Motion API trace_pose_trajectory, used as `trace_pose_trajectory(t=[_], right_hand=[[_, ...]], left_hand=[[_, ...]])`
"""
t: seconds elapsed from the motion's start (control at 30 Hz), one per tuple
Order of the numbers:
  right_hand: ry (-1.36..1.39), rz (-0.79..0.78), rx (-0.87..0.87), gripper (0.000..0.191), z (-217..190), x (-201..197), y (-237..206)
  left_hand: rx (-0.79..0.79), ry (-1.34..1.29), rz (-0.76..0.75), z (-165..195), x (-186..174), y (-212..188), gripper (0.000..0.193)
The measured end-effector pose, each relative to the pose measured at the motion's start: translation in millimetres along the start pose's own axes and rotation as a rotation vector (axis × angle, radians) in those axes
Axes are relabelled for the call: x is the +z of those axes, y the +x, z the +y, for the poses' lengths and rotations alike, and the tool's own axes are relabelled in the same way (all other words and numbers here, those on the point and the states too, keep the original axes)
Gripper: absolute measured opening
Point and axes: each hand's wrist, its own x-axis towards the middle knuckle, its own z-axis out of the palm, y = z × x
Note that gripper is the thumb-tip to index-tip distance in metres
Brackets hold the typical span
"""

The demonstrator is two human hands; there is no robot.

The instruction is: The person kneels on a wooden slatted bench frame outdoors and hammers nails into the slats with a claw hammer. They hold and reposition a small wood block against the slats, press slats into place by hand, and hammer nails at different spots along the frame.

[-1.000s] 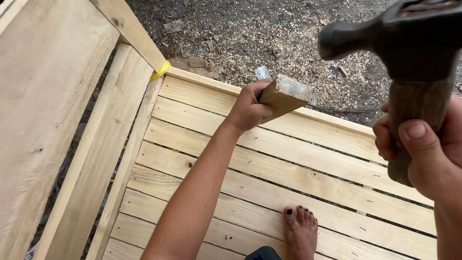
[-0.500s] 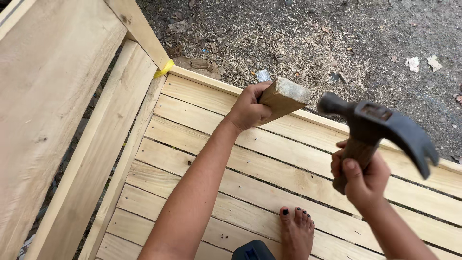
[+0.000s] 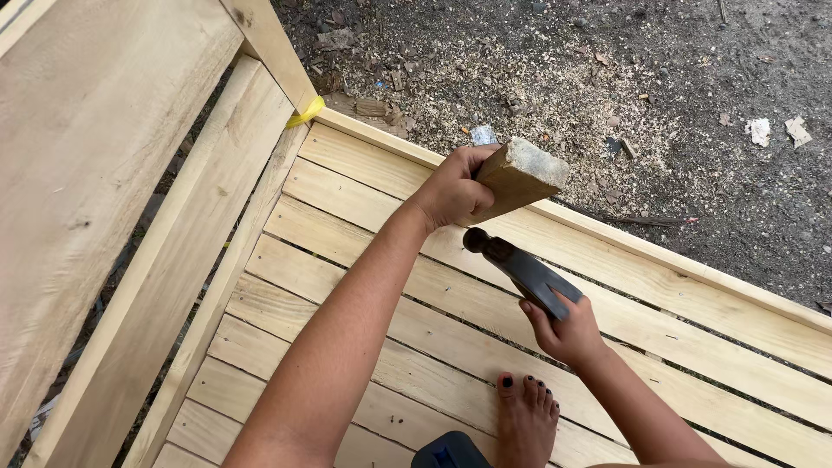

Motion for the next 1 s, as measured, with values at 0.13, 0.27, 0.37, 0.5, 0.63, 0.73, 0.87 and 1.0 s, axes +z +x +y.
trace_pose_trajectory(t=[0.13, 0.27, 0.37, 0.5, 0.63, 0.73, 0.87, 1.0], right_hand=[[-0.068, -0.203, 0.513, 0.027, 0.6, 1.4, 19.8], [0.035, 0.016, 0.119, 0.023, 1.6, -21.8, -2.5], [0.347, 0.102, -0.042, 0.030, 2.8, -14.8, -15.3], [-0.275, -0.365, 0.505, 0.032, 8.4, 13.4, 1.7], [-0.148, -0.261, 0.503, 0.023, 5.7, -4.1, 7.2], [0.021, -0.064, 0.271, 0.018, -4.0, -25.0, -1.3], [0.092, 0.023, 0.000, 0.016, -14.2, -12.0, 6.0], [-0.343, -0.470, 0.606, 0.030, -12.0, -1.9, 21.2]], left_hand=[[0.007, 0.050, 0.033, 3.7, -1.4, 4.5, 0.033], [-0.027, -0.009, 0.010, 4.0, -2.8, 8.4, 0.035], [-0.045, 0.039, 0.017, 1.5, -3.2, 9.5, 0.032], [0.053, 0.064, -0.010, -0.2, -2.3, 9.4, 0.024], [0.000, 0.024, 0.015, -1.8, -1.0, 8.4, 0.035], [0.073, -0.031, -0.016, -3.3, -2.0, 8.3, 0.027], [0.029, 0.018, -0.032, -1.7, -2.4, 9.6, 0.031], [-0.013, 0.060, 0.004, 4.3, 1.6, 9.7, 0.042]])
